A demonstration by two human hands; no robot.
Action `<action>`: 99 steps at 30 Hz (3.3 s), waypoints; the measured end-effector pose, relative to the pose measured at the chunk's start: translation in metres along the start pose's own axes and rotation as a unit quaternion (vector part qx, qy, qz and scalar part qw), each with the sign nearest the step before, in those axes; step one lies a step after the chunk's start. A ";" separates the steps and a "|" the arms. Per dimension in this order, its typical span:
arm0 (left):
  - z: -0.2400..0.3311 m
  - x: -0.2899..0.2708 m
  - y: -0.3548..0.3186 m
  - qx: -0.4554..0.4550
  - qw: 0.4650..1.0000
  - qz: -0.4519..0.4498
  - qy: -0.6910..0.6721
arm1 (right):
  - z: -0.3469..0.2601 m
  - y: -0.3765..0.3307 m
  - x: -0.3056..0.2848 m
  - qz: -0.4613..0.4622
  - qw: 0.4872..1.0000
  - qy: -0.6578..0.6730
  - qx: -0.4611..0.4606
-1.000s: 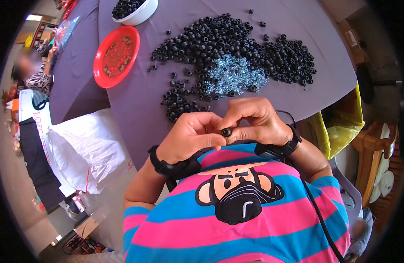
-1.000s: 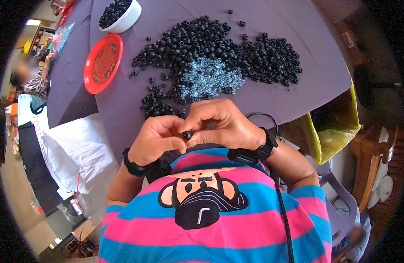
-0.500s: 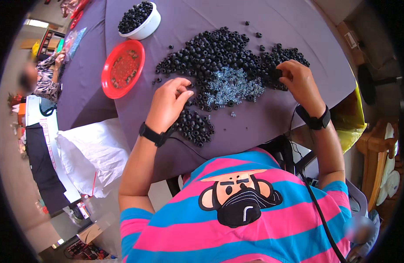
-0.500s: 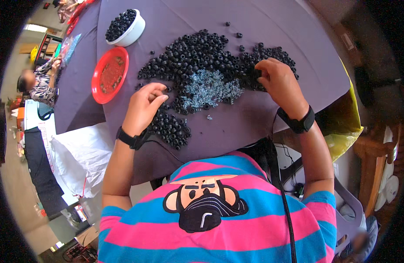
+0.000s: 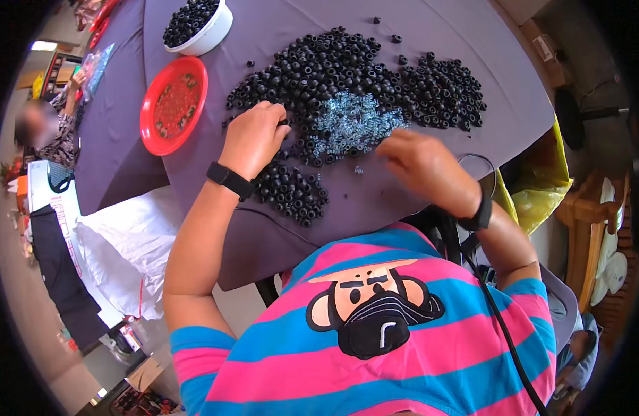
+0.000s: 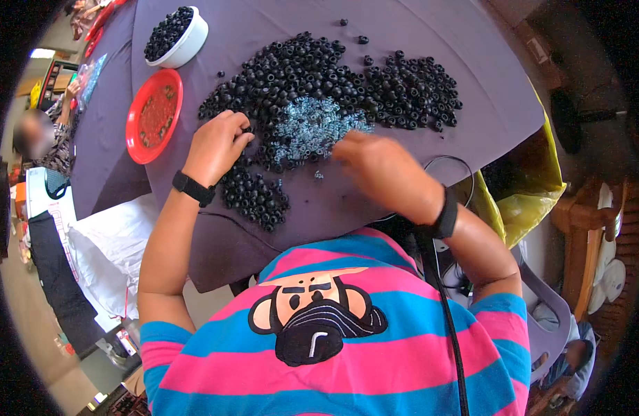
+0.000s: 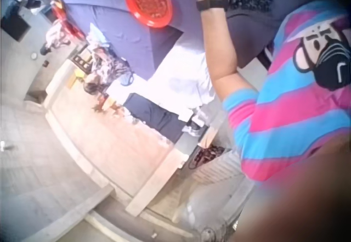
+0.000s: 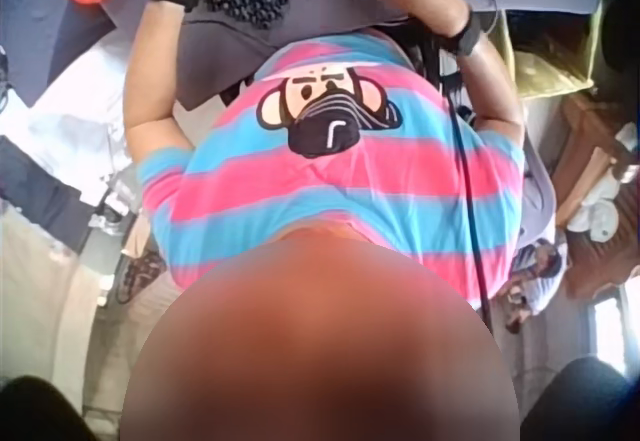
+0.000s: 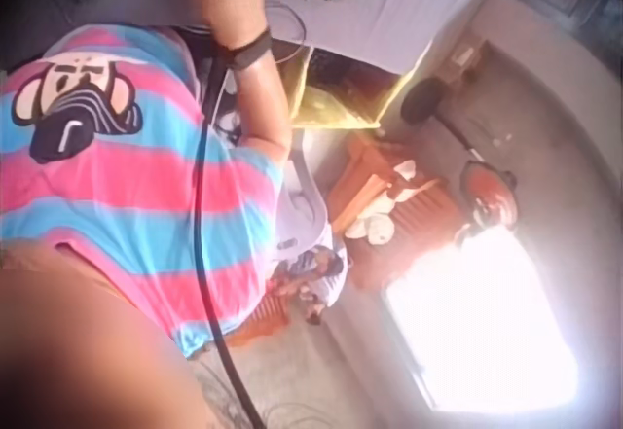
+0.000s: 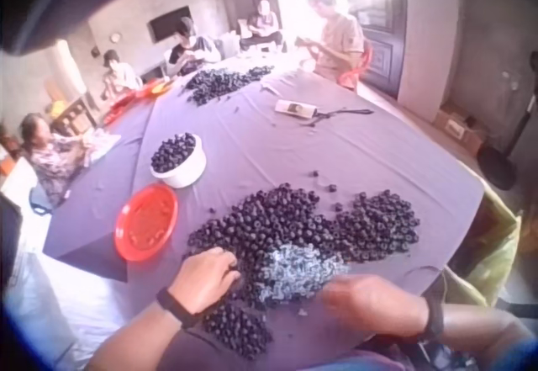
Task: Sorting small black plastic parts from a pile on the table.
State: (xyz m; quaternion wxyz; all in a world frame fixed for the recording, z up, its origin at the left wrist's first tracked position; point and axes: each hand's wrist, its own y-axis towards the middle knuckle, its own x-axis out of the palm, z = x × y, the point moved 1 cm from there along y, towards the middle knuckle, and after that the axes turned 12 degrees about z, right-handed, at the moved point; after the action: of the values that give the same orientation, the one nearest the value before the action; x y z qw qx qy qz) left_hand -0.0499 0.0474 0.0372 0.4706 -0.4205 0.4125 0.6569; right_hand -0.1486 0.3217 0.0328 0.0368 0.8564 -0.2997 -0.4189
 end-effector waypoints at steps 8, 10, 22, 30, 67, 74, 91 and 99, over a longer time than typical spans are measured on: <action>0.007 -0.021 -0.040 -0.099 0.972 0.055 -0.204 | -0.007 0.004 0.032 -0.070 0.995 -0.057 -0.029; 0.011 -0.022 -0.060 -0.201 0.923 0.044 -0.325 | -0.007 0.004 0.027 -0.054 0.998 -0.045 -0.009; 0.037 0.012 -0.106 -0.347 0.591 -0.147 -0.713 | -0.021 0.011 0.022 -0.048 0.998 -0.005 0.037; 0.041 0.013 -0.099 -0.353 0.563 -0.150 -0.732 | -0.023 0.000 0.041 -0.086 0.996 -0.029 -0.006; 0.045 0.017 -0.104 -0.345 0.569 -0.102 -0.740 | -0.058 0.028 0.037 -0.031 0.970 0.240 0.020; 0.053 0.016 -0.103 -0.345 0.565 -0.137 -0.737 | -0.047 0.014 0.037 -0.022 0.945 0.319 0.065; 0.054 0.013 -0.096 -0.258 0.691 -0.121 -0.665 | -0.047 0.011 0.038 -0.011 0.947 0.317 0.053; 0.058 0.016 -0.101 -0.295 0.657 -0.177 -0.671 | -0.052 0.007 0.032 -0.038 0.954 0.292 0.058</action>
State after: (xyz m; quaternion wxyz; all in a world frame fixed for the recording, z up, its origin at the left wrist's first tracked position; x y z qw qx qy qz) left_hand 0.0343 0.1282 0.0252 0.5777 -0.0473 -0.3135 0.7521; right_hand -0.0992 0.2887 0.0465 0.0572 0.9528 -0.2667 -0.1331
